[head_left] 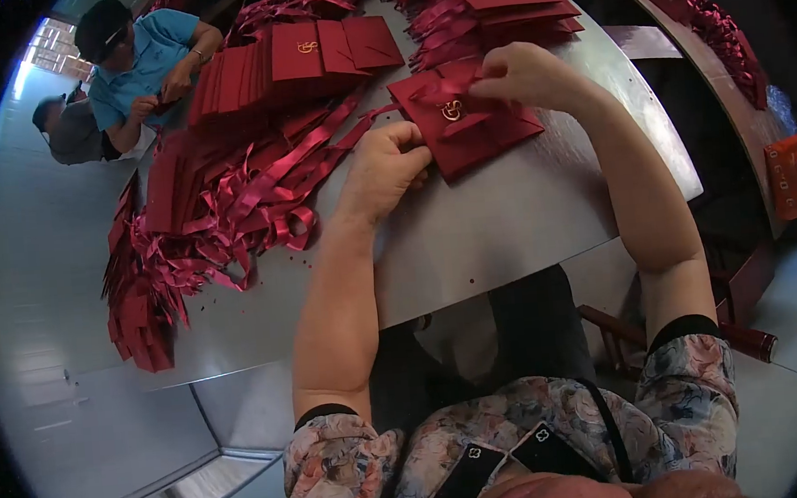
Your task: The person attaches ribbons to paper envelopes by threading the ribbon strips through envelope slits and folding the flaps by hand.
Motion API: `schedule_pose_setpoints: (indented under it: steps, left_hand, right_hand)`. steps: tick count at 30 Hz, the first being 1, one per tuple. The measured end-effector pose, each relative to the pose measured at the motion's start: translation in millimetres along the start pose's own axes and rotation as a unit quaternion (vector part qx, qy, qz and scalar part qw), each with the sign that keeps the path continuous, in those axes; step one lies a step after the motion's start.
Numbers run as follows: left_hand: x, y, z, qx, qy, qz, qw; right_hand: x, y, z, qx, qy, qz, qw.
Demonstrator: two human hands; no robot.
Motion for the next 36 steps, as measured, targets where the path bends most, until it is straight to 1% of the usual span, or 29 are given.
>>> schedule_pose_setpoints:
  steps: [1, 3, 5, 6, 7, 8, 9, 10, 11, 12, 13, 14, 16, 17, 19, 21, 23, 24, 26, 27, 28, 29, 31, 33, 34, 36]
  left_hand:
    - [-0.4, -0.5, -0.6, 0.004, -0.011, 0.002, 1.000]
    - [-1.3, -0.6, 1.0, 0.009, -0.022, 0.003, 1.000]
    - [-4.4, 1.4, -0.6, -0.009, -0.057, 0.012, 0.998]
    - [-5.1, 0.9, -1.4, -0.008, -0.056, 0.011, 0.998]
    - [-7.4, 0.4, -4.4, -0.010, -0.050, 0.017, 0.999]
    - [-8.8, -0.4, -6.9, -0.012, -0.043, 0.023, 0.999]
    - [-8.0, -1.5, -7.9, -0.012, -0.042, 0.022, 0.999]
    - [-8.1, -2.3, -9.4, -0.013, -0.017, 0.024, 0.999]
    - [-8.2, -3.0, -11.0, -0.013, 0.007, 0.026, 1.000]
    - [-7.5, -3.7, -12.5, -0.013, 0.008, 0.025, 1.000]
    - [-6.4, -4.6, -12.5, 0.001, 0.041, 0.021, 0.999]
    - [-4.9, -5.4, -11.7, 0.015, 0.073, 0.018, 0.997]
    - [0.2, -4.6, -4.8, 0.012, 0.090, 0.021, 0.996]
    - [1.8, -4.6, -2.5, 0.009, 0.107, 0.025, 0.994]
    - [6.4, -7.5, -5.6, 0.018, 0.118, 0.021, 0.993]
    - [9.1, -9.6, -6.1, 0.025, 0.129, 0.015, 0.991]
    - [7.2, -9.6, -3.0, 0.030, 0.093, 0.035, 0.995]
    - [9.4, -10.6, -4.0, 0.031, 0.094, 0.033, 0.994]
    - [14.6, -14.5, 1.4, 0.078, 0.133, 0.044, 0.987]
    - [20.0, -16.5, 0.7, 0.080, 0.134, 0.044, 0.987]
    - [30.2, -19.1, 0.3, 0.088, 0.157, 0.029, 0.983]
    - [38.1, -21.7, -0.6, 0.097, 0.180, 0.015, 0.979]
    - [44.8, -25.1, -3.3, 0.104, 0.196, -0.003, 0.975]
    - [61.4, -27.6, 0.2, 0.105, 0.217, -0.067, 0.968]
    - [65.1, -26.3, 5.2, 0.106, 0.218, -0.068, 0.968]
    - [80.5, -22.2, 2.3, 0.074, 0.293, -0.123, 0.945]
  right_hand:
    - [4.5, -2.1, 12.1, 0.090, -0.056, -0.044, 0.993]
    - [3.2, 0.2, 8.5, 0.081, -0.058, -0.052, 0.994]
    - [1.9, 0.5, 14.8, 0.072, -0.060, -0.062, 0.994]
    - [-1.5, 2.0, 5.4, 0.046, 0.155, -0.052, 0.985]
    - [-11.2, 3.2, -3.0, 0.018, 0.363, -0.040, 0.931]
    - [-15.5, 3.4, 1.2, 0.019, 0.364, -0.038, 0.931]
    - [-27.1, 3.9, -2.4, 0.000, 0.485, -0.031, 0.874]
    - [-39.7, 4.7, -6.6, -0.019, 0.598, -0.024, 0.801]
    - [-41.6, 9.4, -14.2, -0.018, 0.598, -0.023, 0.801]
    - [-45.2, 14.9, -17.7, -0.013, 0.666, 0.000, 0.746]
    - [-50.4, 18.8, -20.0, -0.009, 0.728, 0.023, 0.685]
    - [-53.3, 20.6, -25.6, -0.008, 0.729, 0.024, 0.684]
    - [-48.3, 18.3, -19.7, 0.026, 0.699, 0.014, 0.715]
    - [-49.9, 18.0, -18.8, 0.027, 0.701, 0.013, 0.713]
    - [-51.6, 18.3, -18.5, 0.016, 0.726, -0.003, 0.688]
    - [-52.9, 17.6, -16.4, 0.011, 0.735, 0.010, 0.677]
    - [-55.7, 18.6, -16.3, 0.009, 0.744, 0.025, 0.667]
    - [-56.5, 19.5, -12.7, 0.024, 0.734, 0.040, 0.677]
    - [-59.9, 20.5, -10.4, 0.039, 0.725, 0.056, 0.685]
    - [-58.4, 18.3, -5.9, 0.046, 0.703, 0.049, 0.708]
    - [-55.7, 16.7, -2.9, 0.053, 0.679, 0.041, 0.731]
    - [-55.0, 15.9, -2.1, 0.053, 0.681, 0.042, 0.730]
    - [-54.1, 15.2, -1.5, 0.048, 0.652, 0.046, 0.755]
    - [-54.4, 15.9, -1.0, 0.053, 0.652, 0.044, 0.755]
    - [-54.6, 15.9, -0.8, 0.056, 0.651, 0.041, 0.755]
    - [-55.3, 15.7, 1.7, 0.058, 0.654, 0.045, 0.753]
Point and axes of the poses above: each hand's wrist, its own y-axis towards the middle knuckle, its own x-axis out of the back of the hand, z = x × y, the point moved 10 cm from there along y, towards the middle knuckle, and after that the axes turned 10 degrees about z, right-handed, at the moved point
